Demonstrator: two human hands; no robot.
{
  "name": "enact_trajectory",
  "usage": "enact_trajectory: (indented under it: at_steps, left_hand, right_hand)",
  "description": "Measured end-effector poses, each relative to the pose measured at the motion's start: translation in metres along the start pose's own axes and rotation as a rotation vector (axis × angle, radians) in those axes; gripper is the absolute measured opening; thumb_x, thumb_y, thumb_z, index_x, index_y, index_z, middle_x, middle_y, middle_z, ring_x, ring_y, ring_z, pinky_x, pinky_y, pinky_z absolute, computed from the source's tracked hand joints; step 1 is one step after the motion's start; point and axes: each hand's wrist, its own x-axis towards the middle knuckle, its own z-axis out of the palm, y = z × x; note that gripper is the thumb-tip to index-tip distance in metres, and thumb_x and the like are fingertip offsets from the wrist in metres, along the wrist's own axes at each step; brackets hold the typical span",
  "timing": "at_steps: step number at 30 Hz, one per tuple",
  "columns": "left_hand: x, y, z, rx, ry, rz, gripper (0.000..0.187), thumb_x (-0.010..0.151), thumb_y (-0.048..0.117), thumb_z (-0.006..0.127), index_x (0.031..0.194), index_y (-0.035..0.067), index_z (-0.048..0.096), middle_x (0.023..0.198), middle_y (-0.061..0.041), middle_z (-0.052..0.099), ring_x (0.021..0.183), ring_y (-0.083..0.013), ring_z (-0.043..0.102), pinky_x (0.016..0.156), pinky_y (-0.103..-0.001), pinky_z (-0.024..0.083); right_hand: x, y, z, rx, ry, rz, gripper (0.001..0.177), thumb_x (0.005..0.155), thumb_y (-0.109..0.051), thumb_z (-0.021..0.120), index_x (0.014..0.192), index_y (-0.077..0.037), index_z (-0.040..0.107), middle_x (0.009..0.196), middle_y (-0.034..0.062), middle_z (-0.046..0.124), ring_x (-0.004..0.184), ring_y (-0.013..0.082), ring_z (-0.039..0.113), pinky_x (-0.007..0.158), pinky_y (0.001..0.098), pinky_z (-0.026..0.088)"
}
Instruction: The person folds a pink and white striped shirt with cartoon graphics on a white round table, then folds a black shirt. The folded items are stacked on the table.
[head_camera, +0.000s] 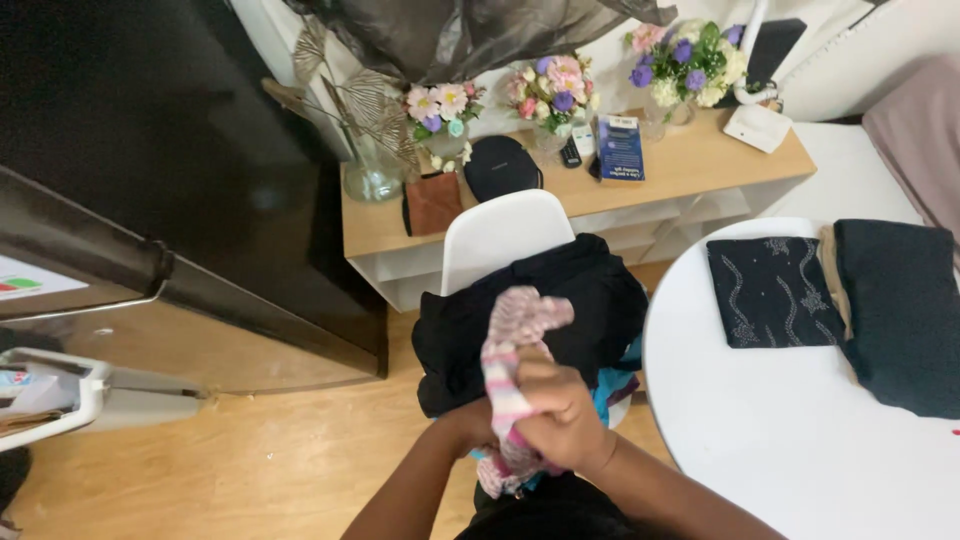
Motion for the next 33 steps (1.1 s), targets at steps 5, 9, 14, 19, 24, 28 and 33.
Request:
enact_trajectory:
  at_steps: [5, 9, 14, 19, 24, 28, 33]
  left_hand:
    - [-0.059, 0.058, 0.033, -0.098, 0.038, 0.244, 0.045, 0.078, 0.008, 0.072, 0.121, 0.017, 0.064, 0.105, -0.001, 0.069, 0.093, -0.0165, 0.067, 0.079, -0.036, 0.055]
    - [-0.098, 0.098, 0.044, -0.193, 0.082, 0.498, 0.043, 0.083, 0.013, 0.072, 0.125, 0.015, 0.064, 0.11, -0.006, 0.068, 0.096, -0.0196, 0.065, 0.082, -0.037, 0.054]
    - [-0.127, 0.12, 0.05, -0.329, 0.113, 0.791, 0.042, 0.089, 0.019, 0.073, 0.129, 0.011, 0.063, 0.115, -0.011, 0.067, 0.1, -0.0235, 0.064, 0.086, -0.038, 0.052]
    - [-0.143, 0.127, 0.04, 1.005, 0.728, 1.279, 0.064, 0.08, 0.032, 0.076, 0.137, 0.007, 0.06, 0.133, -0.013, 0.065, 0.122, -0.0335, 0.063, 0.101, -0.043, 0.052]
    - [-0.155, 0.126, 0.043, 0.863, 0.701, 1.266, 0.066, 0.082, 0.031, 0.076, 0.141, 0.007, 0.056, 0.134, -0.014, 0.065, 0.117, -0.0308, 0.062, 0.098, -0.042, 0.051]
    - [-0.162, 0.13, 0.04, 0.757, 0.666, 1.257, 0.068, 0.084, 0.03, 0.075, 0.143, 0.007, 0.053, 0.135, -0.014, 0.065, 0.113, -0.0286, 0.062, 0.095, -0.04, 0.051]
    - [-0.163, 0.128, 0.042, 0.612, 0.628, 1.227, 0.07, 0.086, 0.029, 0.075, 0.147, 0.007, 0.049, 0.136, -0.014, 0.065, 0.107, -0.0258, 0.061, 0.091, -0.039, 0.05]
  right_hand:
    - [0.001, -0.022, 0.022, -0.012, -0.22, -0.125, 0.02, 0.08, -0.001, 0.065, 0.098, -0.003, 0.074, 0.11, 0.0118, 0.065, 0.111, 0.0301, 0.062, 0.103, 0.0424, 0.048]
    - [0.004, -0.032, 0.022, -0.26, -0.022, -0.138, 0.024, 0.093, -0.007, 0.063, 0.114, -0.002, 0.072, 0.127, 0.0167, 0.058, 0.121, 0.0294, 0.055, 0.107, 0.045, 0.044]
    - [-0.013, -0.004, 0.014, -0.245, 0.442, 0.228, 0.029, 0.1, -0.015, 0.057, 0.125, -0.003, 0.064, 0.127, 0.0142, 0.055, 0.114, 0.0217, 0.056, 0.099, 0.0343, 0.047]
    - [-0.036, 0.014, 0.026, 0.232, 0.51, 0.585, 0.032, 0.103, -0.019, 0.049, 0.131, -0.007, 0.058, 0.118, 0.0041, 0.065, 0.105, 0.0105, 0.06, 0.092, 0.025, 0.048]
    - [-0.077, 0.052, 0.025, 0.314, 0.603, 0.625, 0.027, 0.111, -0.02, 0.049, 0.125, -0.001, 0.063, 0.102, 0.0064, 0.068, 0.082, 0.0115, 0.057, 0.068, 0.0269, 0.044]
    - [-0.064, 0.024, 0.017, 0.319, 0.799, 0.619, 0.028, 0.117, -0.024, 0.049, 0.122, -0.001, 0.064, 0.092, 0.0068, 0.064, 0.067, 0.012, 0.051, 0.052, 0.0284, 0.039]
    - [-0.043, -0.03, 0.012, 0.363, 0.905, 0.374, 0.027, 0.112, -0.024, 0.046, 0.125, -0.004, 0.059, 0.101, 0.0024, 0.067, 0.082, 0.0064, 0.06, 0.071, 0.0231, 0.052]
